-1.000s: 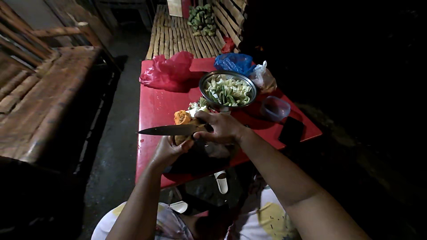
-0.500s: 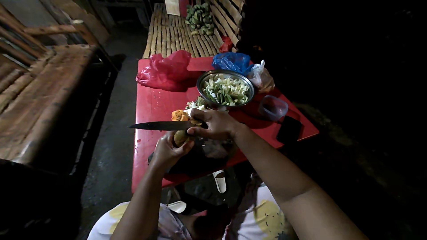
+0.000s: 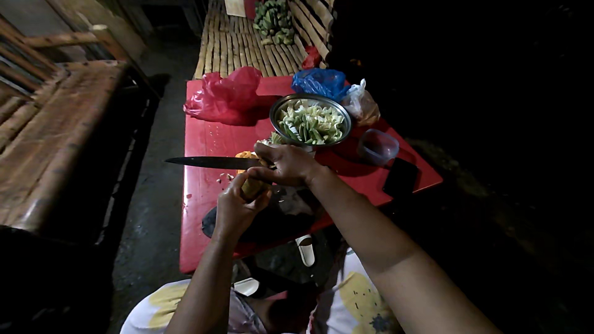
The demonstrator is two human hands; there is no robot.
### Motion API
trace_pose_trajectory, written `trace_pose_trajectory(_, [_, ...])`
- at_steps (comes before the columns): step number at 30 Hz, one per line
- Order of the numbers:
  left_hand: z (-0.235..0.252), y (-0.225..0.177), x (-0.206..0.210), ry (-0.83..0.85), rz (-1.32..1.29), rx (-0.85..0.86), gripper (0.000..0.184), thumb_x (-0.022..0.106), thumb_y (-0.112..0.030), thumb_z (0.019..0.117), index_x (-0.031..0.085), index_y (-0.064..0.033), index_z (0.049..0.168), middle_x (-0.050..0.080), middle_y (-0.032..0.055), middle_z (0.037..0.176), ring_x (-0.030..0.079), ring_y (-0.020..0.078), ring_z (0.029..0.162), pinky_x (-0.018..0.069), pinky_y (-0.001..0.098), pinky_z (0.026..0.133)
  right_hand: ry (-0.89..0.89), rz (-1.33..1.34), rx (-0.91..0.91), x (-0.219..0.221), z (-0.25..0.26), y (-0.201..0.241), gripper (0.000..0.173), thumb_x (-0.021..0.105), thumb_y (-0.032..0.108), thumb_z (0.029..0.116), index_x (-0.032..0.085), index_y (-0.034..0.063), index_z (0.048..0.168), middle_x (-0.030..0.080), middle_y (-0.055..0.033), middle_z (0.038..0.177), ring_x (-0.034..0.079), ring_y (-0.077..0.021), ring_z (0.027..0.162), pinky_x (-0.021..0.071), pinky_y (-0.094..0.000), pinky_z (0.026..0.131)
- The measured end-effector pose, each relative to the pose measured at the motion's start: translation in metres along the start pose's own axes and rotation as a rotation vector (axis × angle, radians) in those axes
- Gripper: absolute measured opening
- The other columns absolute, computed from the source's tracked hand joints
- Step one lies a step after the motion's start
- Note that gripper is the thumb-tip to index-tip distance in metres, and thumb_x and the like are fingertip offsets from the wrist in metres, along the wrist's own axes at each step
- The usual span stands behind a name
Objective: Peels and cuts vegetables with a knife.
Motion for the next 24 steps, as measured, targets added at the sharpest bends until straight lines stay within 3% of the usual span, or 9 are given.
trace_pose_trajectory(3, [0.001,0.000,0.000,0.009,0.007,0.001,0.052,0.080,-0.027,0.0851,0.063,-0.0079,0.130,0.071,0.0102,0.106,0.070,0.0186,0.093,0.0579,0.0467,0.084,-0.018,-0.009,-0.029,-0.002,0.001,0.001,0.060,0.053,0.066,0.0978,0.063,0.0095,0.116,0.065,-0.0109,0.089,0.067,-0.0287,0.081,0.0530,-0.0538,0.067])
trace_pose_trajectory(5, [-0.002,-0.007,0.000,0.047,0.109,0.014,0.055,0.083,-0.026,0.0832,0.063,-0.0056,0.131,0.072,0.0150,0.106,0.071,0.0266,0.094,0.0574,0.0535,0.084,-0.026,-0.029,-0.037,-0.002,0.002,0.001,0.058,0.050,0.064,0.1000,0.063,0.0087,0.113,0.065,-0.0116,0.090,0.067,-0.0293,0.083,0.0534,-0.0540,0.068])
trace_pose_trajectory(7, [-0.008,-0.017,0.003,0.117,0.230,0.019,0.058,0.085,-0.030,0.0828,0.064,-0.0007,0.128,0.072,0.0215,0.105,0.072,0.0374,0.094,0.0561,0.0624,0.083,-0.033,-0.006,0.018,-0.005,0.004,-0.009,0.058,0.049,0.058,0.1034,0.068,0.0046,0.118,0.070,-0.0157,0.100,0.070,-0.0321,0.093,0.0556,-0.0568,0.080])
trace_pose_trajectory(9, [-0.014,-0.017,0.000,0.103,0.196,0.037,0.053,0.080,-0.034,0.0846,0.066,-0.0022,0.124,0.073,0.0164,0.099,0.072,0.0299,0.086,0.0579,0.0552,0.078,-0.010,0.095,0.171,-0.006,0.004,-0.030,0.053,0.051,0.054,0.1043,0.062,0.0049,0.122,0.069,-0.0167,0.097,0.069,-0.0325,0.089,0.0556,-0.0572,0.079])
trace_pose_trajectory(11, [-0.015,-0.007,-0.009,0.049,0.060,0.016,0.049,0.077,-0.033,0.0858,0.064,-0.0033,0.123,0.071,0.0117,0.097,0.069,0.0201,0.084,0.0580,0.0461,0.076,0.024,0.198,0.360,0.000,0.000,-0.051,0.062,0.056,0.055,0.1019,0.049,0.0090,0.143,0.070,-0.0203,0.104,0.070,-0.0365,0.094,0.0557,-0.0605,0.083])
trace_pose_trajectory(13, [-0.013,0.005,-0.014,0.000,-0.077,-0.011,0.050,0.074,-0.033,0.0850,0.063,-0.0035,0.124,0.069,0.0080,0.099,0.067,0.0127,0.084,0.0586,0.0380,0.076,0.019,0.255,0.493,0.005,-0.005,-0.062,0.071,0.059,0.059,0.0991,0.040,0.0080,0.145,0.068,-0.0207,0.100,0.069,-0.0367,0.091,0.0557,-0.0589,0.079])
trace_pose_trajectory(15, [-0.010,0.018,-0.011,-0.032,-0.259,-0.038,0.053,0.073,-0.034,0.0848,0.059,-0.0041,0.126,0.067,0.0023,0.098,0.066,0.0057,0.081,0.0580,0.0280,0.072,0.010,0.293,0.576,0.007,-0.007,-0.066,0.070,0.056,0.063,0.0991,0.042,0.0039,0.135,0.066,-0.0215,0.099,0.068,-0.0364,0.087,0.0556,-0.0572,0.076])
trace_pose_trajectory(19, [-0.006,0.026,0.000,-0.056,-0.561,-0.027,0.063,0.080,-0.049,0.0808,0.055,-0.0118,0.126,0.068,-0.0069,0.095,0.067,0.0030,0.079,0.0586,0.0223,0.070,0.012,0.341,0.598,0.010,-0.007,-0.073,0.067,0.051,0.065,0.1001,0.059,0.0012,0.117,0.066,-0.0201,0.100,0.068,-0.0309,0.075,0.0576,-0.0523,0.068])
trace_pose_trajectory(24, [-0.010,0.027,0.004,-0.009,-0.600,-0.007,0.062,0.082,-0.049,0.0790,0.058,-0.0144,0.124,0.069,-0.0081,0.093,0.068,0.0030,0.080,0.0593,0.0226,0.072,-0.039,0.328,0.583,0.009,-0.015,-0.076,0.065,0.056,0.063,0.0992,0.056,0.0103,0.138,0.063,-0.0187,0.122,0.069,-0.0291,0.076,0.0596,-0.0492,0.066])
Point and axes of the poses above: each hand's wrist, its own z-axis towards the middle knuckle, its own x-axis out of the palm, y = z × x, the point moved 8 cm from there along z, towards the middle knuckle
